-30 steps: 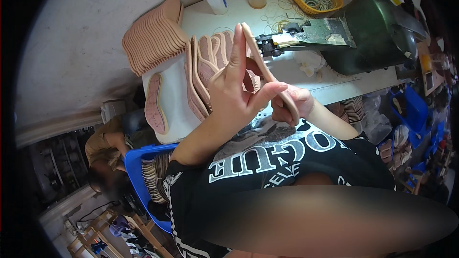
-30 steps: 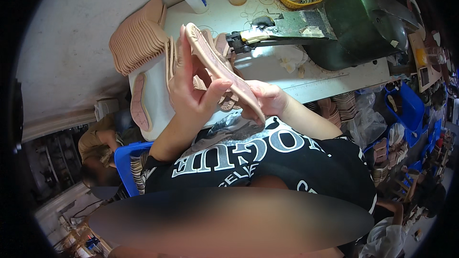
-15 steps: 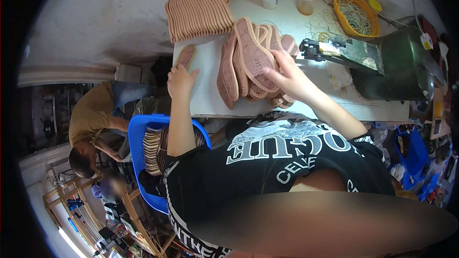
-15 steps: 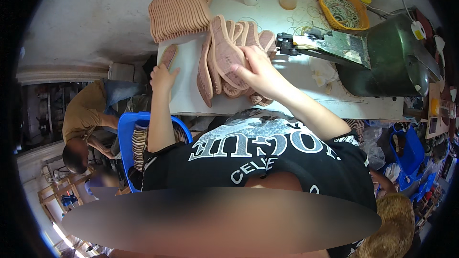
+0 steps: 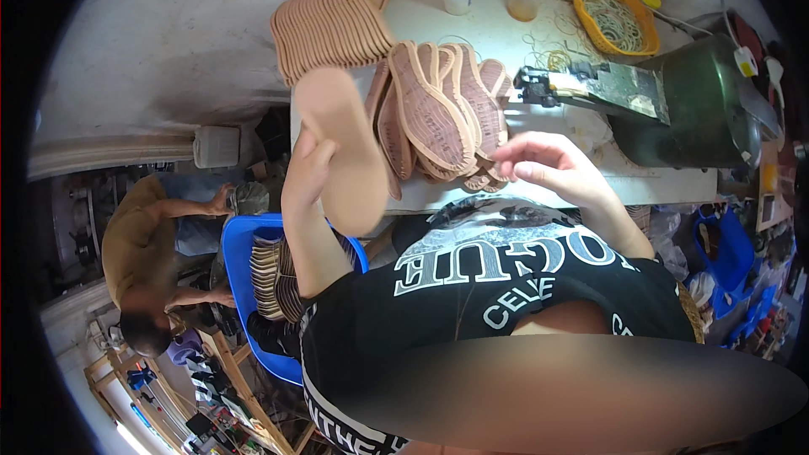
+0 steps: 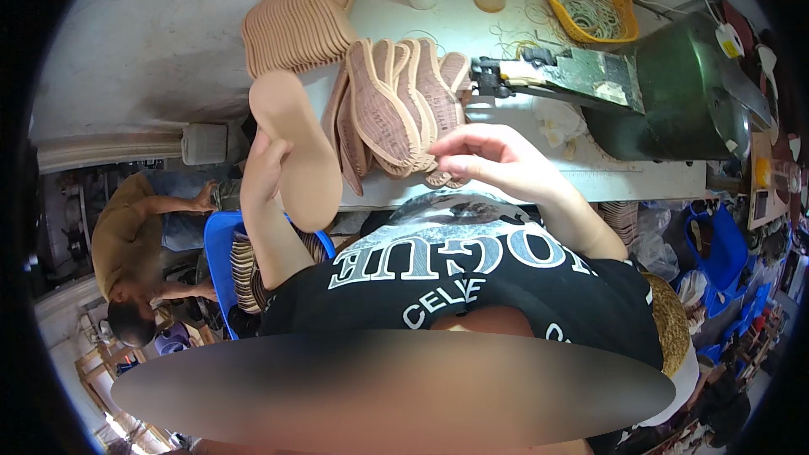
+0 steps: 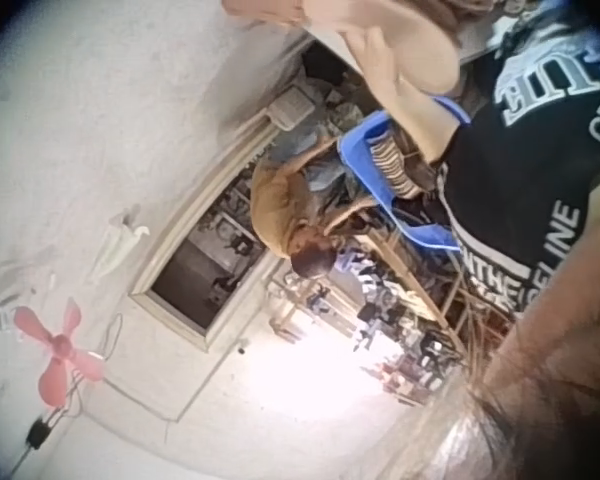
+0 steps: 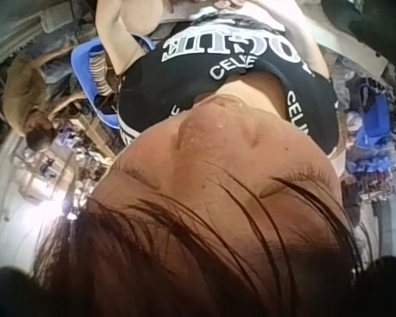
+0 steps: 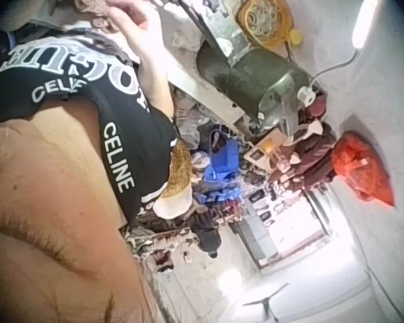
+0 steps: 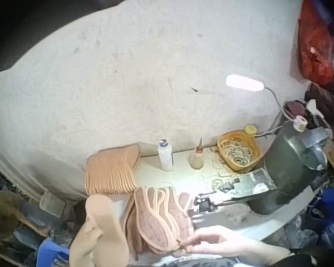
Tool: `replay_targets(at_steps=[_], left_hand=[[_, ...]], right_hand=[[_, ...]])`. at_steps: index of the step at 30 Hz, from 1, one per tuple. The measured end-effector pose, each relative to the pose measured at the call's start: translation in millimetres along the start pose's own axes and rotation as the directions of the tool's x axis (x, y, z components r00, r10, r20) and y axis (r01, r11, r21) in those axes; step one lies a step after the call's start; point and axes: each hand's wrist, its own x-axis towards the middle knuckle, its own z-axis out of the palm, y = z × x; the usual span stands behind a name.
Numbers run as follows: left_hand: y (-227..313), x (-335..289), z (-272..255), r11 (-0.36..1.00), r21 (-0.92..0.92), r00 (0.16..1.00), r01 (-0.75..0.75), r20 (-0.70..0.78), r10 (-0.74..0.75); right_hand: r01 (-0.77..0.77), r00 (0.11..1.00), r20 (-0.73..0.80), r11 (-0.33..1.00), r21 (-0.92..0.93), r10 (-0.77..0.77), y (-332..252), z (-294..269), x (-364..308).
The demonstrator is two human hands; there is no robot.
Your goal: The recorder is assembling and inspecting shoe insole components, including gluing and stacking them.
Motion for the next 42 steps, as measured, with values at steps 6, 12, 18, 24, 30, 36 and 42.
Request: replay_targets(at_steps=[6, 12, 18, 24, 30, 36, 42], left_hand=[[55.9, 1.0, 114.3, 0.913, 0.212, 0.926, -0.348, 0.227, 0.301], [57.9, 1.6, 160.8, 0.834, 0.154, 0.821, -0.53, 0.342, 0.458], [63.1, -10.5, 171.7, 0.891, 0.104, 0.832, -0.441, 0.421, 0.362], [53.8, 19.0, 175.9, 0.832, 0.108, 0.838, -0.544, 0.12, 0.533], [54.1, 21.3, 183.3, 0.956, -0.293, 0.912, -0.029, 0.383, 0.145], [39.7, 21.2, 196.9, 0.967, -0.24, 0.875, -0.087, 0.445, 0.189], [43.7, 32.5, 205.9, 0.941, 0.045, 0.911, -0.335, 0.269, 0.312]], right_hand=[[0.287, 0.952, 0.024, 0.861, -0.421, -0.305, -18.2, 24.8, 21.5], [0.26, 0.879, -0.377, 0.957, -0.132, -0.291, -14.1, 22.2, 13.9], [0.379, 0.831, -0.427, 0.925, -0.033, -0.356, -2.4, 9.6, 10.6], [0.3, 0.915, -0.323, 0.943, 0.148, -0.24, -17.6, -3.9, -6.6], [0.101, 0.995, -0.06, 0.855, 0.509, -0.082, 16.3, -38.3, -1.7], [0.064, 0.997, 0.015, 0.938, 0.341, -0.073, 36.7, -38.8, 2.0], [0.054, 0.967, -0.25, 0.998, 0.023, -0.047, -5.2, -28.6, -1.3]])
